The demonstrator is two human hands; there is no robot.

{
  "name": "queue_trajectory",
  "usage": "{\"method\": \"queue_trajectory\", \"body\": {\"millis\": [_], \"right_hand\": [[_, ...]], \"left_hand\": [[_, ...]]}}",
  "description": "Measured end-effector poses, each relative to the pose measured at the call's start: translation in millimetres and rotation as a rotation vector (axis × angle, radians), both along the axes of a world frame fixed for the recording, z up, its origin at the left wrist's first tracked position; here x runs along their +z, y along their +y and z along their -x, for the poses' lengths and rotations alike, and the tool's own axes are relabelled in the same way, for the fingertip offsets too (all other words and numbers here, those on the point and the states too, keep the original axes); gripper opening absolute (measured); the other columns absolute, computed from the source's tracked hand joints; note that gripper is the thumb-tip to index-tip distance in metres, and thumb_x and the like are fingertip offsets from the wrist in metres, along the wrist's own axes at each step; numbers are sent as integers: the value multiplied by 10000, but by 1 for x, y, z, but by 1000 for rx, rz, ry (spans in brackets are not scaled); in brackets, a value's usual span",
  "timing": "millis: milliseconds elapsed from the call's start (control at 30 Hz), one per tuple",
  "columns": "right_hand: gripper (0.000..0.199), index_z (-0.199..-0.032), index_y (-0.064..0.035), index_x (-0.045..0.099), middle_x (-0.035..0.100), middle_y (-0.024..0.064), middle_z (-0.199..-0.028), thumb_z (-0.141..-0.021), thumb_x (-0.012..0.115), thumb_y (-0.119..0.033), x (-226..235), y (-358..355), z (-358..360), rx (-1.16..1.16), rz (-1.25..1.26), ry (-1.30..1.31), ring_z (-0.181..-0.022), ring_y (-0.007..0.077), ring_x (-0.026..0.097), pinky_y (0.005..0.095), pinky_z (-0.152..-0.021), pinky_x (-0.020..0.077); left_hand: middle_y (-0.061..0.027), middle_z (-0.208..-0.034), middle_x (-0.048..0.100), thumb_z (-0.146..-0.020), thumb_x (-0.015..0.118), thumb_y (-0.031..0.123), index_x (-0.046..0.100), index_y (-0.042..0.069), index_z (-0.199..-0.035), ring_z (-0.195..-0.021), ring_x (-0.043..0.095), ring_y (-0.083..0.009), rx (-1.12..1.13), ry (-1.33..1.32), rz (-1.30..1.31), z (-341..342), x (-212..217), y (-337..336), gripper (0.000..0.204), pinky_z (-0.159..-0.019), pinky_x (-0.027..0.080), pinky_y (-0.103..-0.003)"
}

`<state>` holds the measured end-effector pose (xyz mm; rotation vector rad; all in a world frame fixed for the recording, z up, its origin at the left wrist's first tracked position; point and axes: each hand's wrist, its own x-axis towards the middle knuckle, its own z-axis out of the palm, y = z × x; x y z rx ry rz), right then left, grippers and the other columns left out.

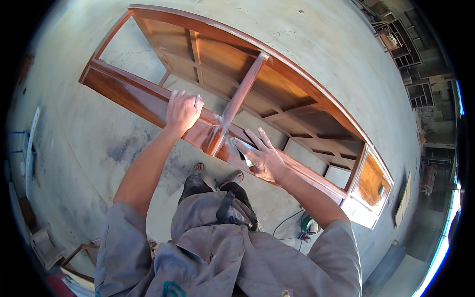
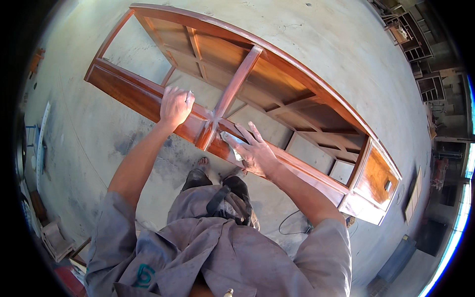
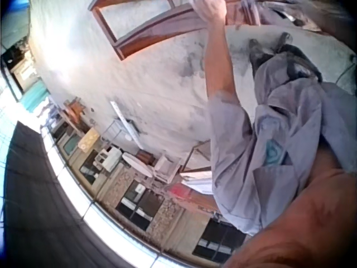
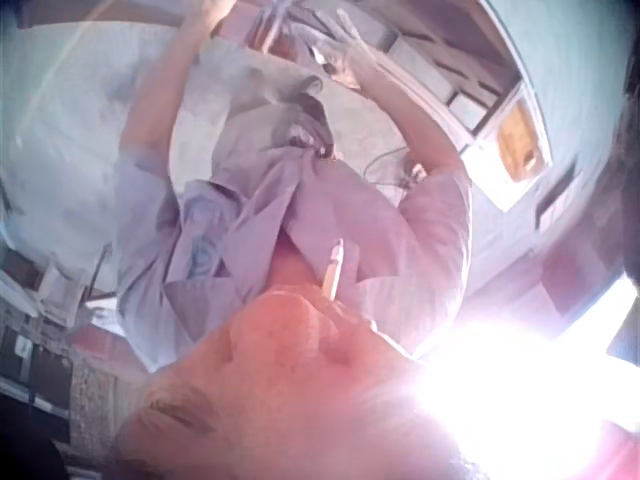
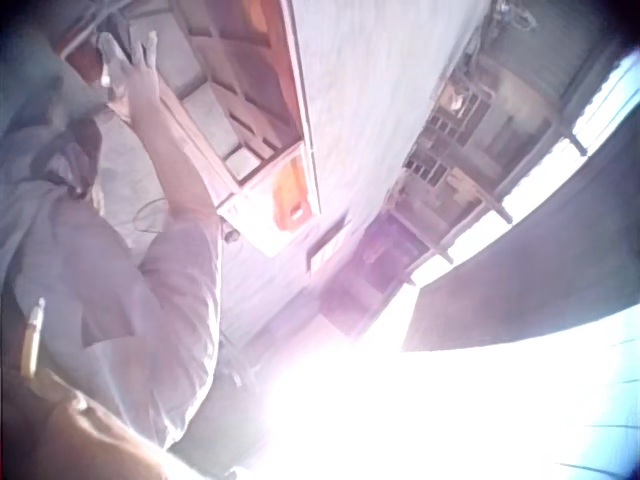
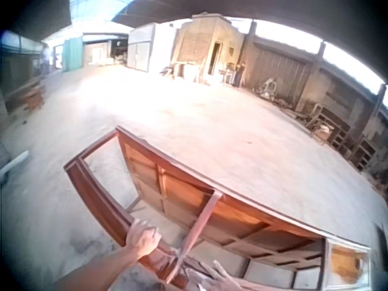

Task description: The person sands a wooden cabinet frame using a sanding block and an electric sander. They wipe the surface with a cloth, flip the frame to access different sides, and continue sanding the edges and flat panels.

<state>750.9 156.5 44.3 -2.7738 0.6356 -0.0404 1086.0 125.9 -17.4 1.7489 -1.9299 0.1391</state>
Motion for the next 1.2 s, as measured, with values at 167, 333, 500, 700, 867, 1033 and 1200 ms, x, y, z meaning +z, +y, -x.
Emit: {"method": "queue_trajectory", "body": {"millis": [167, 333, 500, 700, 867, 1033, 1200], "right_hand": [[862, -1603, -111, 341, 713, 101, -1305, -897, 810, -267, -19, -3, 3, 11, 15, -135, -1549, 418, 367, 675, -1291, 192], [949, -1627, -121, 315, 728, 90, -1292, -836, 834, -193, -26, -2, 46, 48, -53, -143, -1546, 454, 363, 724, -1266, 193], [913, -1628, -114, 328, 731, 95, -1247, -855, 812, -152, -15, 0, 40, 9, -54, -213, -1537, 462, 364, 730, -1265, 188], [922, -1627, -114, 325, 720, 99, -1297, -832, 791, -118, -6, -7, 75, 93, -76, -40, -1553, 461, 337, 725, -1260, 195], [1119, -1657, -127, 247, 708, 88, -1335, -745, 893, -179, -8, 19, 176, 12, -40, 17, -1546, 461, 360, 772, -1225, 203], [1101, -1658, -124, 253, 727, 88, -1264, -754, 876, -202, -10, -4, 40, 52, 10, -119, -1554, 415, 341, 718, -1257, 214], [1058, -1657, -139, 277, 726, 76, -1305, -781, 866, -193, -3, 13, 185, 43, -93, 26, -1554, 413, 361, 757, -1237, 193]], "left_hand": [[-104, -741, 709, -960, 644, 179, 710, 79, -709, -821, 633, -301, 39, 9, -6, 6, 7, -6, 279, -852, 468, -444], [-131, -785, 702, -975, 627, 184, 709, 49, -743, -864, 629, -331, 34, 6, -7, 5, 6, 1, 280, -899, 475, -466], [-128, -776, 713, -965, 637, 184, 704, 55, -718, -858, 637, -322, 58, -25, 7, 4, 1, -3, 287, -897, 483, -456], [-124, -779, 706, -973, 629, 183, 702, 51, -722, -882, 644, -330, 64, -32, -7, 1, 1, -2, 293, -899, 487, -456], [-133, -797, 713, -980, 616, 190, 711, 47, -739, -897, 643, -333, 76, -15, -42, 3, 4, -4, 296, -907, 489, -466], [-152, -822, 722, -983, 609, 187, 718, 38, -754, -902, 638, -342, 65, -38, -42, 3, 2, -5, 294, -910, 488, -475], [-151, -815, 721, -980, 617, 176, 723, 38, -760, -891, 633, -345, 98, -36, -9, 4, 8, 2, 281, -904, 484, -471]]}}
